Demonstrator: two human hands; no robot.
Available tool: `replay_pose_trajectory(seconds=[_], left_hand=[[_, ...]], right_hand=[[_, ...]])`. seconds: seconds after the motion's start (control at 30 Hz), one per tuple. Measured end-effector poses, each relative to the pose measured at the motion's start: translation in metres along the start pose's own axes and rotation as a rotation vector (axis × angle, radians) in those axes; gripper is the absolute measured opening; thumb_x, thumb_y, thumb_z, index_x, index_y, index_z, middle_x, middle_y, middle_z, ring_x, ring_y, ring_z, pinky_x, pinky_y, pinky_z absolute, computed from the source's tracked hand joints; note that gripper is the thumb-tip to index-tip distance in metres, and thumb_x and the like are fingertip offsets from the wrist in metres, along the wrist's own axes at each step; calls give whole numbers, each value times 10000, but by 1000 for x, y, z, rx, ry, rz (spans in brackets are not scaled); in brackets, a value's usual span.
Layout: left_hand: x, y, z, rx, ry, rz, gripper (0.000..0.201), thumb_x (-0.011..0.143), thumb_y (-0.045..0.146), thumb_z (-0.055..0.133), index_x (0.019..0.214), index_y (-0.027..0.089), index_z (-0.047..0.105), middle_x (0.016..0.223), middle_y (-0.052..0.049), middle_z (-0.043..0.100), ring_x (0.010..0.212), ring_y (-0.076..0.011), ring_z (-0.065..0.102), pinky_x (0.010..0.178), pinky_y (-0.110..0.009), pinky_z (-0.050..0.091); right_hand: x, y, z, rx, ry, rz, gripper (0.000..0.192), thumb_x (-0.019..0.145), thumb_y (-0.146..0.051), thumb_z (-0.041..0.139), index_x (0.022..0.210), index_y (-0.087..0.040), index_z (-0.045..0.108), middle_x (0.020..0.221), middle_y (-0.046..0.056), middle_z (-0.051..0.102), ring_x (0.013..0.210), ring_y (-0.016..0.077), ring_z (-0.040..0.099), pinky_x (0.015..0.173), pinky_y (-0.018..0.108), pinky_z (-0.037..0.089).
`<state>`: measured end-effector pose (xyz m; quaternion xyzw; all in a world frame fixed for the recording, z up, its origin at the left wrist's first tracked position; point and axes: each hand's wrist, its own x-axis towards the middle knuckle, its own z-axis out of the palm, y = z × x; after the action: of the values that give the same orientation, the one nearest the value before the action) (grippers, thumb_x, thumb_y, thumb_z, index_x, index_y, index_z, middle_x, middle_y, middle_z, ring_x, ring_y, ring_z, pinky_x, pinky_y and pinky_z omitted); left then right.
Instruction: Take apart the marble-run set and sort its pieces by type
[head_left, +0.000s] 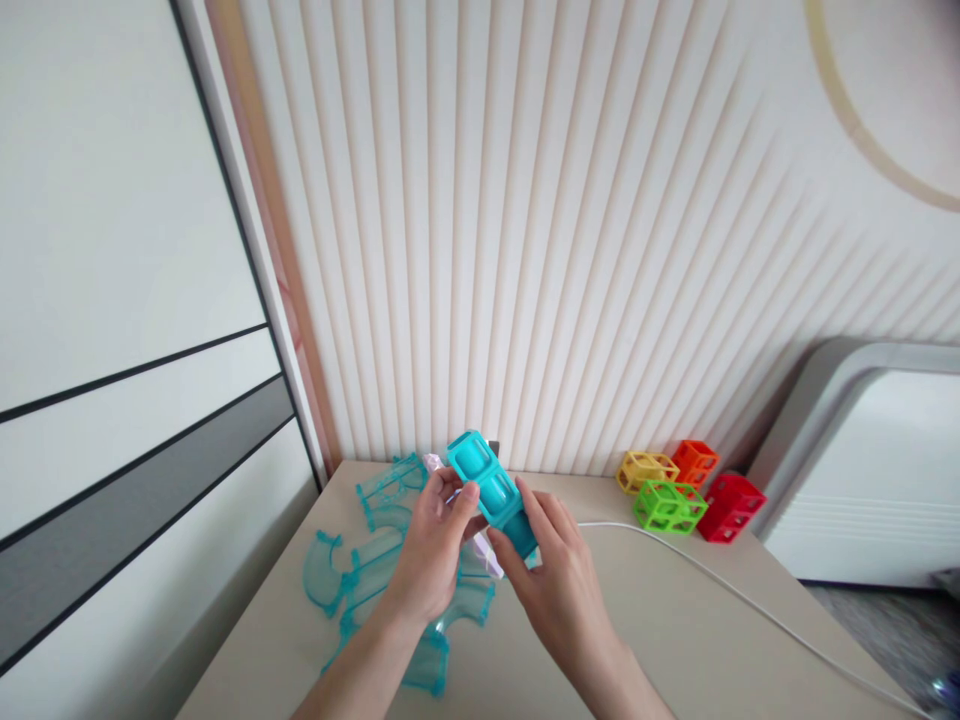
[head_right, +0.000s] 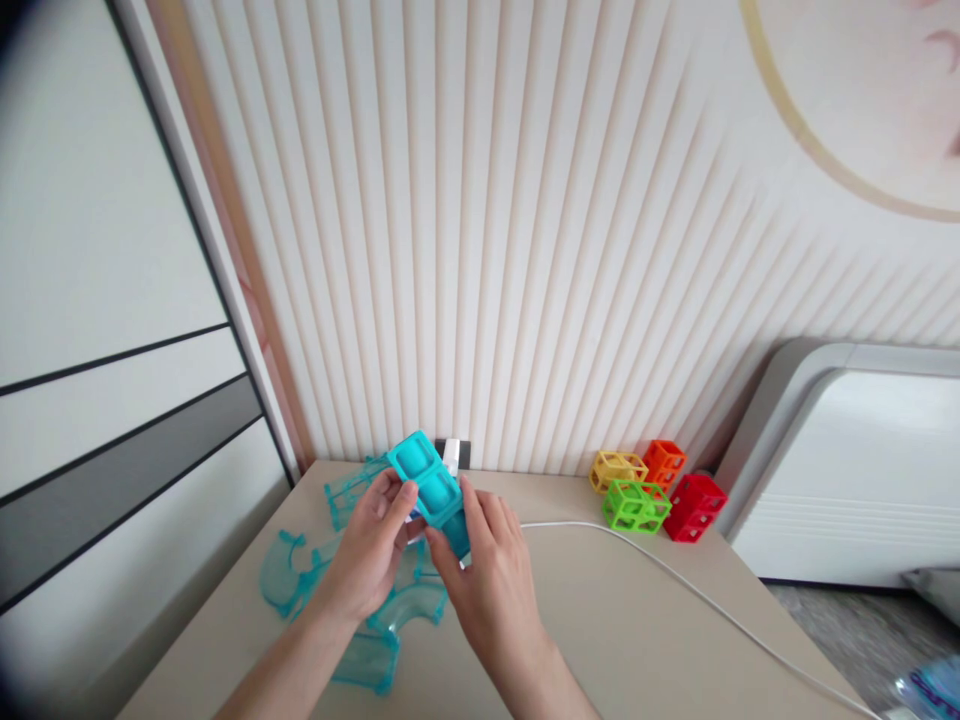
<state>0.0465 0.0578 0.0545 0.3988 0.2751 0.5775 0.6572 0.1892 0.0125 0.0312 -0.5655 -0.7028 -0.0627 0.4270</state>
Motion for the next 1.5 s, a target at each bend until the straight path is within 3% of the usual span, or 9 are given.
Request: replay_pose_trajectory(seconds=[0.47, 0.67, 0.77, 0.87, 1.0, 1.27, 1.5], left_hand=[[0, 2, -1, -28, -12, -1, 401, 800, 484, 822, 1036, 201, 664, 1008, -65, 748, 903, -218, 729, 776, -311, 582], [-3, 0, -6, 6, -66, 66, 375, 842, 465, 793, 1113, 229, 687, 1103, -80, 751, 1044, -251, 712, 877, -326, 567], [-4, 1, -10, 76, -177, 130, 453, 899, 491, 721, 1276, 248, 660, 1276, -112, 700, 1194, -290, 650, 959, -354, 548], [-6, 5, -10, 175, -182, 146, 462, 916, 472, 704, 1328, 270, 654, 1331, -106, 678, 1239, -296, 624, 1010, -364, 530], [-8, 6, -6, 324, -191, 157, 387, 914, 390, 718, 1271, 244, 686, 1306, -107, 679, 1180, -281, 657, 1003, -351, 534], [-5, 0, -10, 423, -47, 190, 314, 856, 394, 771, 1124, 235, 737, 1101, -77, 724, 932, -230, 703, 806, -304, 592], [-5, 2, -10, 368, -68, 179, 295, 839, 386, 794, 1084, 228, 744, 956, -53, 739, 872, -206, 692, 780, -272, 562]], right_hand=[[3, 0, -6, 84, -42, -33, 520, 998, -388, 598, 1480, -245, 466, 1241, 127, 669, 1117, 290, 676, 916, 427, 612], [3, -1, -5, 142, 39, -16, 489, 949, -360, 669, 1410, -252, 548, 1271, 129, 676, 1152, 305, 669, 958, 453, 591], [4, -3, -5, 286, 121, 95, 435, 931, -355, 676, 1341, -225, 605, 1226, 130, 721, 1108, 300, 706, 934, 436, 604], [9, -5, -7, 604, 96, 246, 404, 963, -398, 631, 1323, -215, 621, 1218, 129, 748, 1079, 282, 736, 895, 403, 626], [17, -7, -8, 909, 42, 322, 416, 970, -478, 616, 1289, -217, 665, 1221, 135, 758, 1064, 288, 749, 907, 436, 625], [18, -2, -5, 935, -64, 346, 464, 971, -512, 603, 1324, -217, 662, 1272, 135, 737, 1150, 308, 714, 988, 490, 579], [22, 3, -12, 959, -146, 348, 442, 961, -478, 634, 1319, -223, 684, 1248, 116, 751, 1132, 322, 710, 985, 502, 569]])
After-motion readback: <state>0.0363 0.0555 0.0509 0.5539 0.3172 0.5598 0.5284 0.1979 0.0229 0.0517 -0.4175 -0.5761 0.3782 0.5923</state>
